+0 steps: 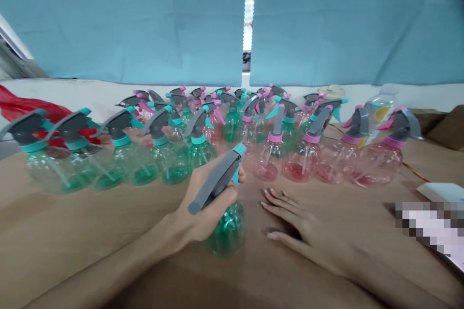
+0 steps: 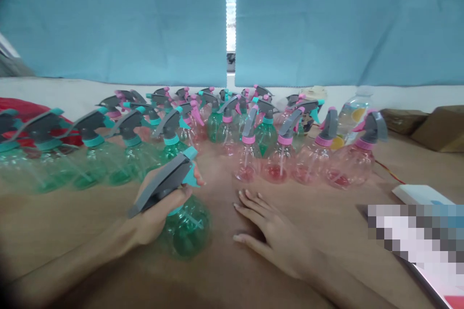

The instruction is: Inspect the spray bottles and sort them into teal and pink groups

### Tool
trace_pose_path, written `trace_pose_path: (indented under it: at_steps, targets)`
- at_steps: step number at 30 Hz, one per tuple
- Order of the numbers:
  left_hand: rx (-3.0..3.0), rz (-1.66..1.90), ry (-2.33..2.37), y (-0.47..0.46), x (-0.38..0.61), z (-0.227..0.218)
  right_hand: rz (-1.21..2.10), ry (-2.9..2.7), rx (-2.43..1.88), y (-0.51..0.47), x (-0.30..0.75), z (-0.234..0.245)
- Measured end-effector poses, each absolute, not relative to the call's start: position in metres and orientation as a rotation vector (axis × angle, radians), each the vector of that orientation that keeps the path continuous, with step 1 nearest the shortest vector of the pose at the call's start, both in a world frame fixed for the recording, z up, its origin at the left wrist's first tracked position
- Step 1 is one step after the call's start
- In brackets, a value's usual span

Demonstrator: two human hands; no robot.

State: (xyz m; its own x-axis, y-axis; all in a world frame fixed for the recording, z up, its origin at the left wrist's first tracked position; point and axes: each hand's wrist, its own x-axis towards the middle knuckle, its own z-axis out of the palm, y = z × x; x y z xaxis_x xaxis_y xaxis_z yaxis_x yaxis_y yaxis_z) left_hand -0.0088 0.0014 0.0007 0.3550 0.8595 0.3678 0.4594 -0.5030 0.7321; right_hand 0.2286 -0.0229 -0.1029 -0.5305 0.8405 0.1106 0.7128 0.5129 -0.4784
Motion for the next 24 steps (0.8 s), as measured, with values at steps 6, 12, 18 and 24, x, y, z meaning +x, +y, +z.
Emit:
trace_pose_path:
  at_steps: [6, 12, 18, 24]
  targets:
    - [2.037, 1.080, 1.249, 0.0020, -0.0061, -0.0007, 0.530, -2.458, -1.327, -0.0227, 0.2272, -0.1000]
    - [2.096, 1.107, 1.280, 0.0016, -0.0052, -0.0031, 0.496, -2.451, -1.333, -0.0240, 0.2249, -0.0966]
    - [2.096, 1.111, 1.292, 0.0013, -0.0034, 0.0014, 0.485, -2.420, -1.275, -0.0237, 0.2264, -0.0999]
    - [2.096, 1.086, 1.256, -0.0001, -0.0042, 0.0001, 0.499, -2.446, -1.313, -0.0235, 0.2256, -0.0971]
